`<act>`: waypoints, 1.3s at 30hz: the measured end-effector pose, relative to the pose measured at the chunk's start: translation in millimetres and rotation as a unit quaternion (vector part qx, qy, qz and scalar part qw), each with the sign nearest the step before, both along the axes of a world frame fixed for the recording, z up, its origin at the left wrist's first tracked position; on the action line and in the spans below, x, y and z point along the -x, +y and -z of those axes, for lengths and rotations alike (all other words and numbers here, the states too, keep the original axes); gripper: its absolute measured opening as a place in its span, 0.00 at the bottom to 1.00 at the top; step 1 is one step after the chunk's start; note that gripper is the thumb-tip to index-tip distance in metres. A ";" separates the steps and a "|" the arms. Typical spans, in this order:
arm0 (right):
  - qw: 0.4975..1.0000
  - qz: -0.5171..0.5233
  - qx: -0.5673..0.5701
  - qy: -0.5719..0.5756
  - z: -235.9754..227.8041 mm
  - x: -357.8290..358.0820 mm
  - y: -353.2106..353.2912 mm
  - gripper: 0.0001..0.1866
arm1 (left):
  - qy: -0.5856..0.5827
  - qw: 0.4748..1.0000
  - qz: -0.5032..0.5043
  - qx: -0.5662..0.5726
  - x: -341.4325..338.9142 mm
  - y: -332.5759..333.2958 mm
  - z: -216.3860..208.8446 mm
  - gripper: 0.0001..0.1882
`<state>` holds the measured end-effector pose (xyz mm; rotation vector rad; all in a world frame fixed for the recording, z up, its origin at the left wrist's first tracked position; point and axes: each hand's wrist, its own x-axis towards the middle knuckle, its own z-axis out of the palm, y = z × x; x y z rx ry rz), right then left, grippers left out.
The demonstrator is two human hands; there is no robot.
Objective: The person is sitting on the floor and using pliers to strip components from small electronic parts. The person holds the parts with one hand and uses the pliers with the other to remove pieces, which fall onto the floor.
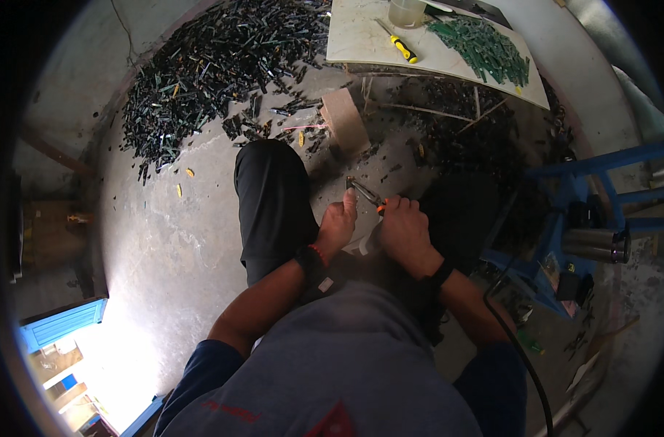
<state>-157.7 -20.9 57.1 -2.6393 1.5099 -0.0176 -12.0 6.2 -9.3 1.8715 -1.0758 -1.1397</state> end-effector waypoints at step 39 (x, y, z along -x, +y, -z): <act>0.608 0.171 -0.624 -0.460 -17.9 24.7 -24.5 0.14 | 0.410 0.903 -0.038 -0.127 -3.2 3.1 -10.5 0.32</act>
